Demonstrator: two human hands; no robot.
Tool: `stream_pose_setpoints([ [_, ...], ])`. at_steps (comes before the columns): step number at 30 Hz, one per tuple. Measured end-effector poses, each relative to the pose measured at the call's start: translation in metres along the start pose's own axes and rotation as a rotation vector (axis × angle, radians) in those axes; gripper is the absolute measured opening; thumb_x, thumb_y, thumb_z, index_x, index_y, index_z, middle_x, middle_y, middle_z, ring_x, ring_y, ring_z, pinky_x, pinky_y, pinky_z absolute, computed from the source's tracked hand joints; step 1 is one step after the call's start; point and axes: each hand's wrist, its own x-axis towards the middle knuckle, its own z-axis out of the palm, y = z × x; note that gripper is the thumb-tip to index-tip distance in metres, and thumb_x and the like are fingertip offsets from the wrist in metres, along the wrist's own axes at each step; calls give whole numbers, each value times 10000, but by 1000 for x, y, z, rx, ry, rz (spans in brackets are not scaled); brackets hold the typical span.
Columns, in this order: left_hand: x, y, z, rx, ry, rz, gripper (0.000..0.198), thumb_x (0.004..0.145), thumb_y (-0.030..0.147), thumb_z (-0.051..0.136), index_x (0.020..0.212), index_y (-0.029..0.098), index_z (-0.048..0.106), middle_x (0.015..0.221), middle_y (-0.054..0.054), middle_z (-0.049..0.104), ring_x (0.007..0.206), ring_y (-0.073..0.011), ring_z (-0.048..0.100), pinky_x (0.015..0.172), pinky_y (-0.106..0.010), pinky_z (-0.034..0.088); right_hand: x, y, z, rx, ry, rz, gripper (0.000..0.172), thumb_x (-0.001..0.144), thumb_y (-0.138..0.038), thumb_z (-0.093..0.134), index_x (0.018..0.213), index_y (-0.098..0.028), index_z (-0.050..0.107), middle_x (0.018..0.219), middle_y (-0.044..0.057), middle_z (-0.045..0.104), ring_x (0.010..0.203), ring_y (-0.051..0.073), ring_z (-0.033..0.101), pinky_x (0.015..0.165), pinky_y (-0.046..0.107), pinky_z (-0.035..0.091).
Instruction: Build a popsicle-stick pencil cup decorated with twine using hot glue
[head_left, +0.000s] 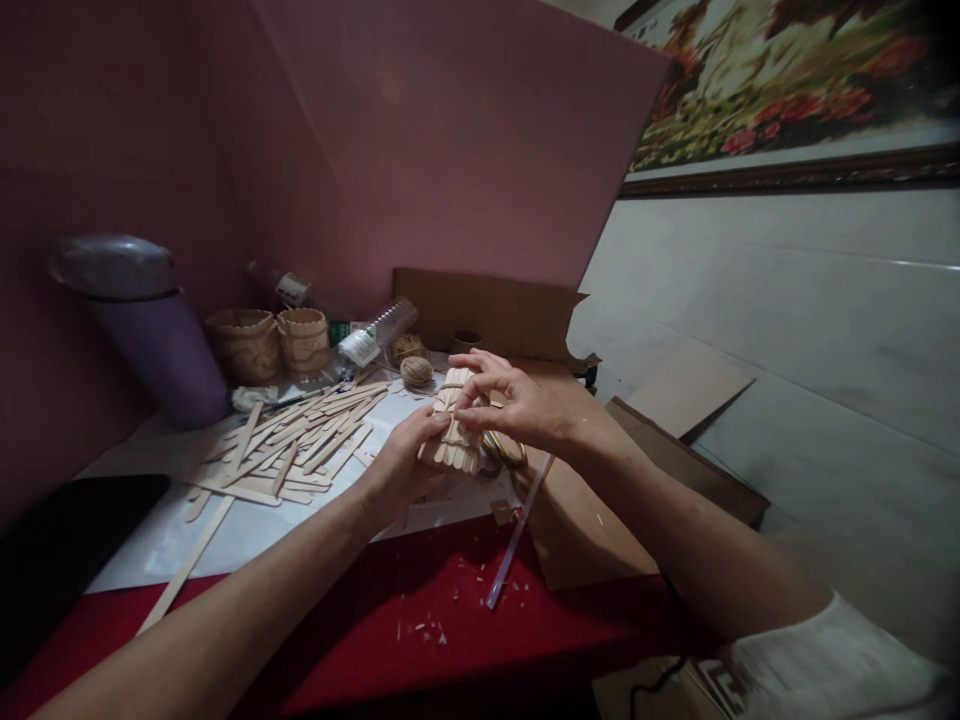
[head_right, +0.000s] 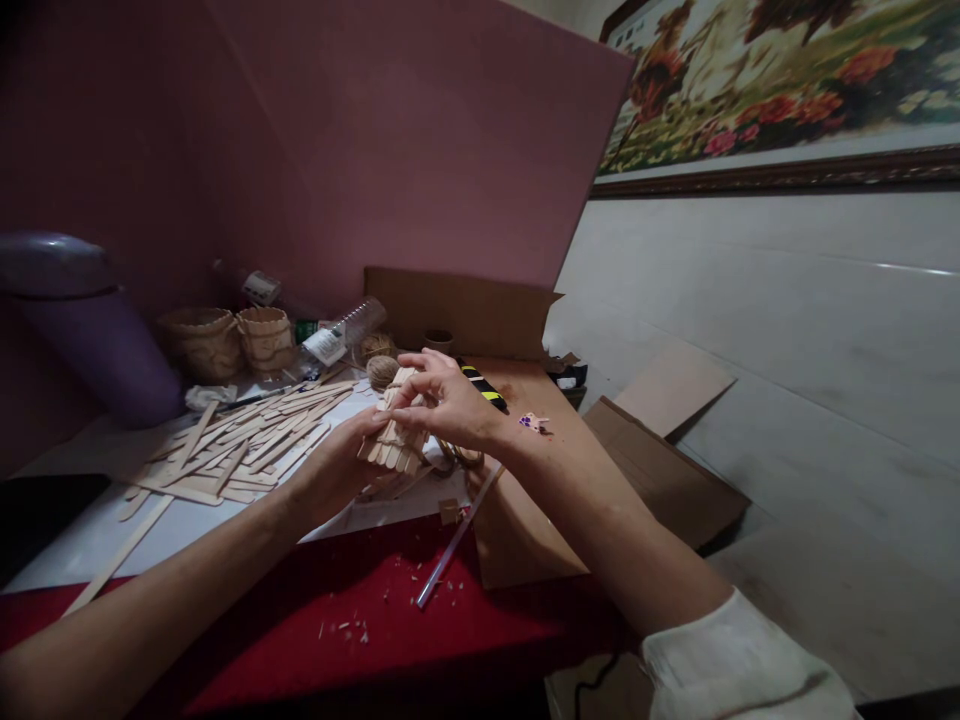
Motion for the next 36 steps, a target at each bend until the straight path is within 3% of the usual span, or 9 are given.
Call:
stream_pose_setpoints([
  [11, -2, 1, 1, 68, -31, 0, 431, 772, 436, 737, 1093, 155, 674, 897, -67, 692, 693, -174, 631, 568, -260, 502, 1, 2, 5, 51, 32, -16, 173, 699, -76, 781, 701, -246, 747, 1415, 24, 563, 1449, 302, 348, 1169, 604, 241],
  [15, -1, 0, -1, 63, -25, 17, 402, 785, 414, 728, 1094, 163, 674, 926, -71, 698, 743, -188, 647, 601, -273, 526, 2, 1, 3, 39, 53, -50, 141, 698, -148, 826, 739, -272, 771, 1384, 28, 593, 1428, 302, 383, 1164, 609, 251],
  [17, 0, -1, -2, 49, -10, 49, 382, 793, 390, 722, 1090, 156, 671, 941, -72, 699, 760, -182, 644, 621, -272, 534, 0, 1, 2, 52, 121, -59, 85, 734, -230, 819, 790, -281, 779, 1372, 39, 604, 1413, 300, 410, 1166, 594, 265],
  [19, 0, -1, -3, 34, 13, 74, 366, 799, 364, 715, 1092, 151, 660, 962, -75, 703, 778, -186, 651, 644, -282, 545, -3, 3, 5, 118, 283, -65, 82, 796, -327, 767, 854, -270, 771, 1359, 58, 611, 1372, 285, 466, 1157, 554, 315],
  [21, 1, 0, -5, 9, 28, 103, 352, 798, 341, 714, 1084, 147, 647, 979, -82, 708, 803, -197, 663, 673, -302, 557, -7, 8, 15, 242, 478, -24, 234, 841, -446, 702, 944, -239, 740, 1328, 94, 622, 1300, 275, 540, 1112, 509, 400],
  [23, 2, 2, -7, -31, 51, 145, 328, 782, 316, 729, 1049, 149, 636, 987, -84, 713, 835, -208, 676, 710, -316, 564, -11, 13, 31, 368, 548, 106, 456, 810, -585, 686, 1074, -213, 681, 1244, 129, 664, 1218, 289, 602, 1041, 498, 474],
  [26, 3, 5, -10, -83, 103, 220, 322, 744, 265, 766, 1015, 167, 623, 1014, -71, 717, 913, -213, 690, 801, -322, 563, -16, 16, 59, 412, 387, 260, 730, 626, -585, 838, 1199, -195, 609, 1229, 146, 681, 1184, 319, 624, 1004, 496, 508],
  [29, 5, 7, -11, -90, 121, 266, 374, 730, 257, 789, 1055, 183, 618, 1039, -64, 718, 974, -218, 691, 869, -327, 552, -15, 13, 78, 484, 306, 210, 698, 686, -465, 821, 1272, -201, 548, 1248, 128, 685, 1130, 280, 662, 981, 452, 531],
  [36, 7, 13, -10, 33, 139, 303, 459, 720, 364, 825, 1079, 149, 635, 1046, -85, 721, 991, -223, 693, 871, -314, 536, -12, 5, 83, 448, 385, 163, 687, 707, -319, 759, 1326, -183, 495, 1280, 131, 664, 1068, 253, 690, 917, 393, 565],
])
